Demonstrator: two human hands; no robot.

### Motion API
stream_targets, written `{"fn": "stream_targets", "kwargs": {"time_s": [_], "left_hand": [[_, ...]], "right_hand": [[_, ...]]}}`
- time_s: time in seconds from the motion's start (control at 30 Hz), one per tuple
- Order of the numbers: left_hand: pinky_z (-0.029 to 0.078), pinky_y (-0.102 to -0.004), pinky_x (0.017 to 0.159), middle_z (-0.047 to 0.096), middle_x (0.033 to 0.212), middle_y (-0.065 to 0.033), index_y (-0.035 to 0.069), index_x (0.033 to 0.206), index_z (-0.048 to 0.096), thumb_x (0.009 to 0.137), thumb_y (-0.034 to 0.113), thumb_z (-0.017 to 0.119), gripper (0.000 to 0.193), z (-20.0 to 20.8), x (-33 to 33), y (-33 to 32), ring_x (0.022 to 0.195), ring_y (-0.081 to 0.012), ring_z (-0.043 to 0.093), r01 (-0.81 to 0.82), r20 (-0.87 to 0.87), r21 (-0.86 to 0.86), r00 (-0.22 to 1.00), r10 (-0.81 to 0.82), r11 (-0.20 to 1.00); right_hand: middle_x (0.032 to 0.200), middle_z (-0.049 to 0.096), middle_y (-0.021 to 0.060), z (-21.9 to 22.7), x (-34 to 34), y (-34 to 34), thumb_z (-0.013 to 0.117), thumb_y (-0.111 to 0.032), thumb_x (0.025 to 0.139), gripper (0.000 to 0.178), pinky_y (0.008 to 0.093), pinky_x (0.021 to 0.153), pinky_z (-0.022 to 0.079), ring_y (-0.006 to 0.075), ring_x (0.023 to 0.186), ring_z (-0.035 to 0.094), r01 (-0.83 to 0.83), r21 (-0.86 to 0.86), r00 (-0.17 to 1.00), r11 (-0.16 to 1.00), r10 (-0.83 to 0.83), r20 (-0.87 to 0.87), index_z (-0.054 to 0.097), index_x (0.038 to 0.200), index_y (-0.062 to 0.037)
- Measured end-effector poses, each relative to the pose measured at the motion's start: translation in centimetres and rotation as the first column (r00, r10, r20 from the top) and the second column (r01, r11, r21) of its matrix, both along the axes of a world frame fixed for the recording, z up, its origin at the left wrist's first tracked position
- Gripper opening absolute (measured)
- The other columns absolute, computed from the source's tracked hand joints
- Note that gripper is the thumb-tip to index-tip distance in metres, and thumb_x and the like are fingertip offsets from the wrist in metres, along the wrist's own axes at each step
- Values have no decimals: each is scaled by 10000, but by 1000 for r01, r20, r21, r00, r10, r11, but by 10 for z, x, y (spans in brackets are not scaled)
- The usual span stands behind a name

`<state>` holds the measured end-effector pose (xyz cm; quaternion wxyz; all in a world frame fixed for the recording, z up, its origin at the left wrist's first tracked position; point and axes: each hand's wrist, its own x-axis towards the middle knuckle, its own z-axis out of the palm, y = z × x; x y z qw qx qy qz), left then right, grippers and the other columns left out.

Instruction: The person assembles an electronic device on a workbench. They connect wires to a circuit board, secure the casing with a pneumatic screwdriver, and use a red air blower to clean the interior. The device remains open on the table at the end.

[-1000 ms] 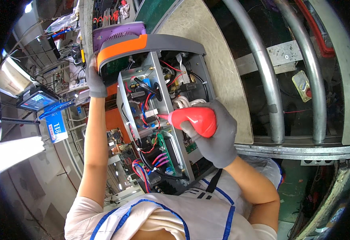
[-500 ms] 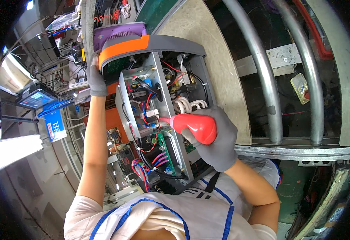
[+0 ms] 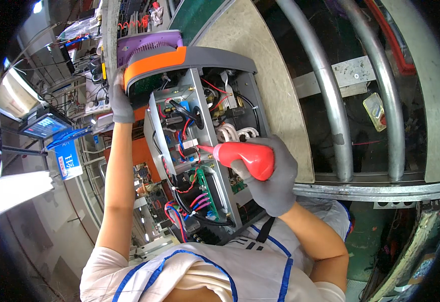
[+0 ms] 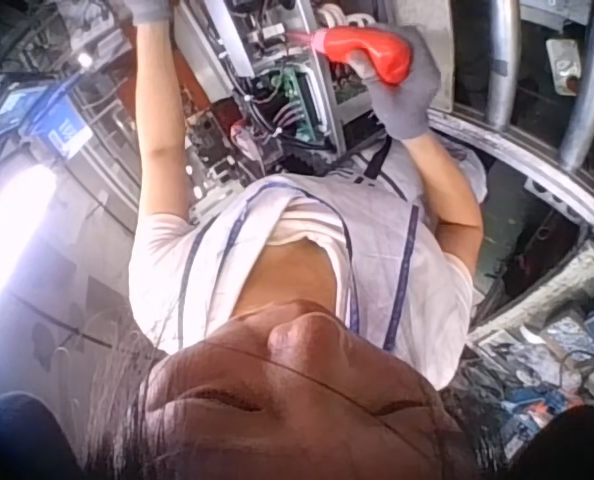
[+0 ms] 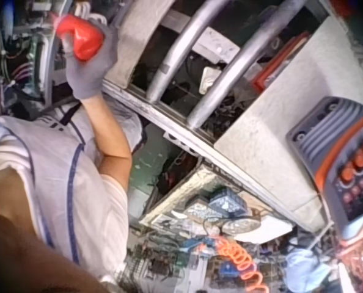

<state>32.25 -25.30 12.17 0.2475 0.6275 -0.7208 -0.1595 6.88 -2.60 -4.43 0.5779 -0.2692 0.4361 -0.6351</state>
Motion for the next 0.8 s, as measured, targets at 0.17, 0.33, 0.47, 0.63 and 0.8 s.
{"fn": "stream_targets", "kwargs": {"time_s": [0.17, 0.33, 0.47, 0.63, 0.8], "left_hand": [[391, -285, 869, 585, 996, -101, -45, 1057, 570, 891, 210, 389, 354, -2, 12, -5, 941, -170, 522, -10, 3, -15, 1000, 10, 1000], [391, -298, 890, 596, 1033, -121, -47, 1076, 571, 893, 208, 392, 362, 0, 6, -3, 969, -196, 535, -36, 38, -7, 999, 36, 999], [390, -303, 900, 599, 1057, -133, -49, 1091, 570, 892, 198, 391, 365, -1, 22, -8, 987, -206, 538, -68, -24, 15, 997, 68, 998], [391, -300, 898, 596, 1066, -132, -46, 1102, 568, 897, 195, 390, 363, -2, 16, -6, 989, -200, 537, -36, 4, -20, 999, 36, 999], [394, -291, 885, 591, 1030, -115, -44, 1100, 567, 906, 206, 393, 361, -2, -3, 5, 968, -183, 531, 93, 184, -104, 980, -72, 990]], "right_hand": [[831, 613, 111, 4, -8, -1, 777, -214, 710, 376, 300, 684, 484, 197, 748, 614, -33, 15, 999, 999, 33, 11, 572, 942, -1], [830, 612, 108, 11, -16, -4, 783, -196, 698, 371, 305, 679, 487, 204, 741, 617, -48, -2, 997, 999, 47, -66, 575, 942, -8], [839, 608, 113, 8, -8, -3, 786, -180, 689, 375, 310, 666, 486, 224, 746, 615, -73, -19, 995, 997, 72, -63, 574, 951, -15], [880, 595, 98, 3, 2, 6, 787, -192, 687, 407, 289, 706, 472, 190, 791, 590, -68, -57, 996, 996, 64, -66, 569, 979, -8], [910, 602, 128, 0, 3, 11, 831, -112, 582, 511, 335, 704, 474, 269, 782, 580, -20, -288, 968, 957, -53, -244, 567, 1009, -18]]}}
